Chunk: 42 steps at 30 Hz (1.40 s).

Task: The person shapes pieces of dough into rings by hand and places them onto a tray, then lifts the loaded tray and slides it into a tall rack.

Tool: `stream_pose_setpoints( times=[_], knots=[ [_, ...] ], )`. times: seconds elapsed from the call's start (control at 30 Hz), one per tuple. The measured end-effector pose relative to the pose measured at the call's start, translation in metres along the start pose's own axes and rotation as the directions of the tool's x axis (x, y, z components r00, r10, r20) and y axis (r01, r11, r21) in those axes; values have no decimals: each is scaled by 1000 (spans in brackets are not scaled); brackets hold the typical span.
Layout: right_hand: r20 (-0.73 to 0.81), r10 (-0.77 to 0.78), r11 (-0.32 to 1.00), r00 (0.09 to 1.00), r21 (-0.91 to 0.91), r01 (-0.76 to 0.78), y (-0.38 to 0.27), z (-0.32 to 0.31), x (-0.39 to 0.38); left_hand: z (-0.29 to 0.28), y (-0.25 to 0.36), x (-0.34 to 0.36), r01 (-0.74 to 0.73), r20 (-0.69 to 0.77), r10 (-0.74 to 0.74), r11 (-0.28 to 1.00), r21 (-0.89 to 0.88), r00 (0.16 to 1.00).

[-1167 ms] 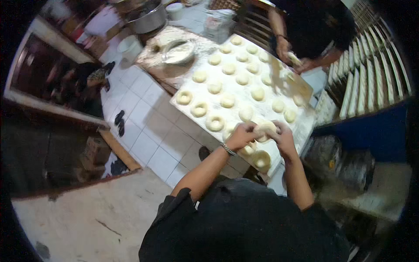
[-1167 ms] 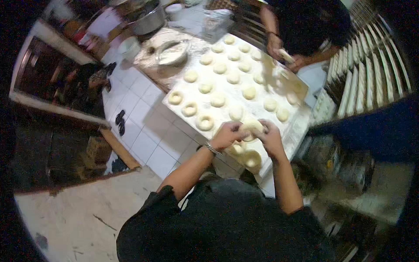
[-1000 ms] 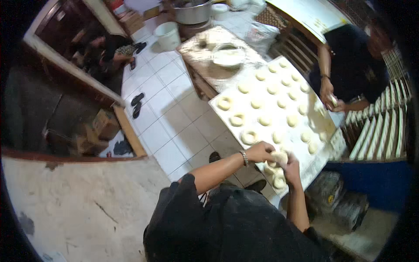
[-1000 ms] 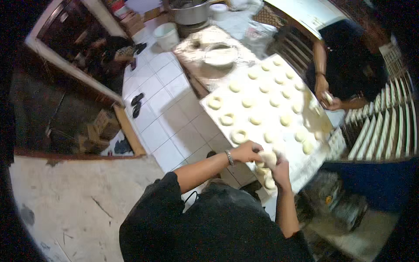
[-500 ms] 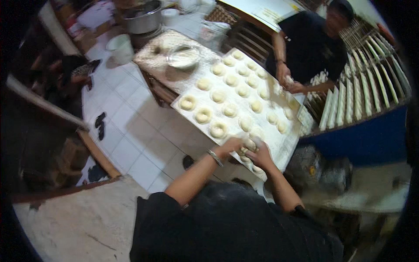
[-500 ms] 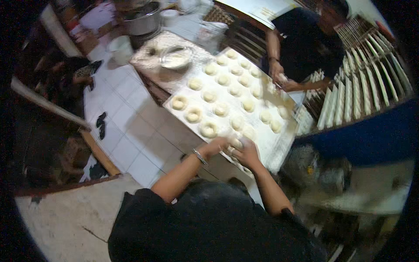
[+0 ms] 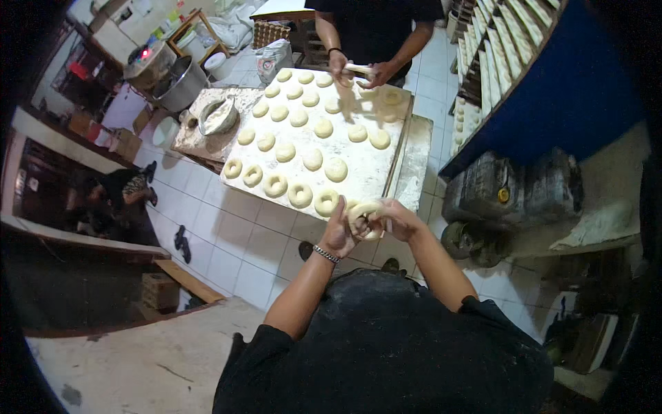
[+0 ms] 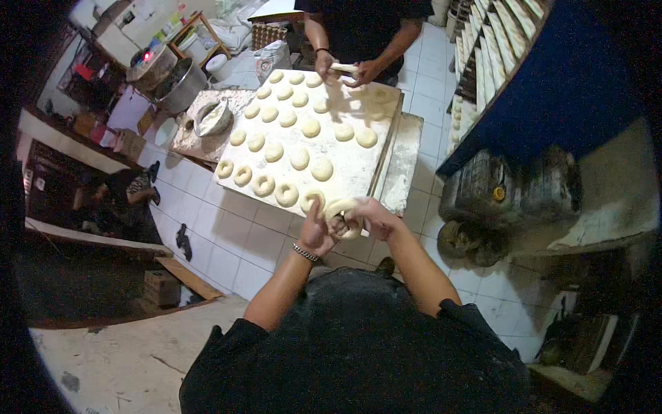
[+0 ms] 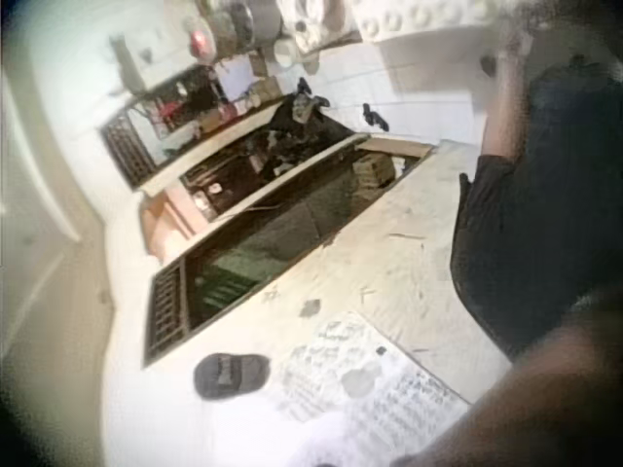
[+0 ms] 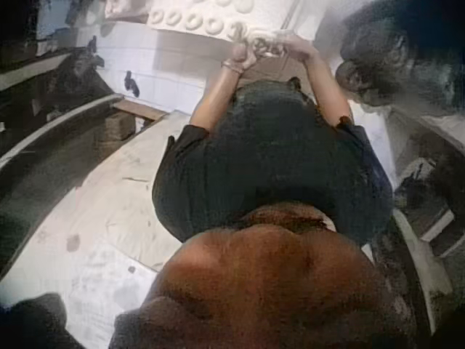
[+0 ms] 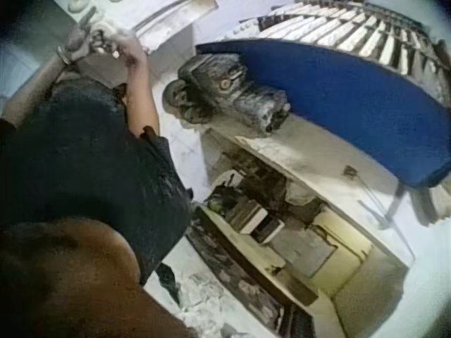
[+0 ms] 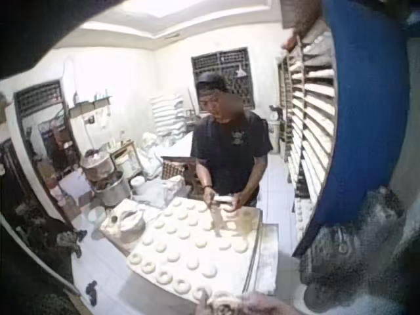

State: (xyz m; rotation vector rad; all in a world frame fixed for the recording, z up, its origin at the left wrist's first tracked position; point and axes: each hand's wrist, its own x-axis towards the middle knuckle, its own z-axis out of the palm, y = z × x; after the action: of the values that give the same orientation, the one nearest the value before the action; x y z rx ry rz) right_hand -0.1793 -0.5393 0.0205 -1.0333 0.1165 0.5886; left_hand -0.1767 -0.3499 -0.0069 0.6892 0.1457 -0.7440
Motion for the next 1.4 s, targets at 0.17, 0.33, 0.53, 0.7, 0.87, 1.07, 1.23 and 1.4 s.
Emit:
stream_pose_setpoints(
  times=[0.17, 0.33, 0.53, 0.7, 0.87, 1.07, 1.23, 1.4],
  knots=[
    [26, 40, 883, 999, -469, -23, 11, -39, -38, 29, -34, -8, -7, 22, -19, 593, 805, 1000],
    [-8, -92, 992, 996, -92, 91, 2, -52, -57, 42, -43, 22, 147, -163, -63, 798, 584, 985],
    [-24, -41, 887, 999, -461, 25, -5, -76, -42, 60, -21, 41, 250, -124, -220, 759, 602, 968],
    [30, -41, 879, 999, -475, 50, -31, -65, -15, 21, 4, 79, 264, -156, -234, 560, 785, 960],
    [-196, 43, 777, 980, -610, -156, -4, -69, 32, -12, 40, 118, 215, -69, -204, 928, 304, 977],
    [-589, -13, 989, 808, -127, -77, -33, -62, 84, -55, 85, 149, 165, 50, -249, 765, 622, 967],
    [-695, -57, 896, 717, -353, -271, -19, -70, 132, -80, 75, 165, 266, -109, -244, 850, 454, 964],
    [-794, -133, 872, 592, -378, -311, 23, -102, 109, -121, 93, 124, 153, -137, -70, 545, 824, 988]
  ],
)
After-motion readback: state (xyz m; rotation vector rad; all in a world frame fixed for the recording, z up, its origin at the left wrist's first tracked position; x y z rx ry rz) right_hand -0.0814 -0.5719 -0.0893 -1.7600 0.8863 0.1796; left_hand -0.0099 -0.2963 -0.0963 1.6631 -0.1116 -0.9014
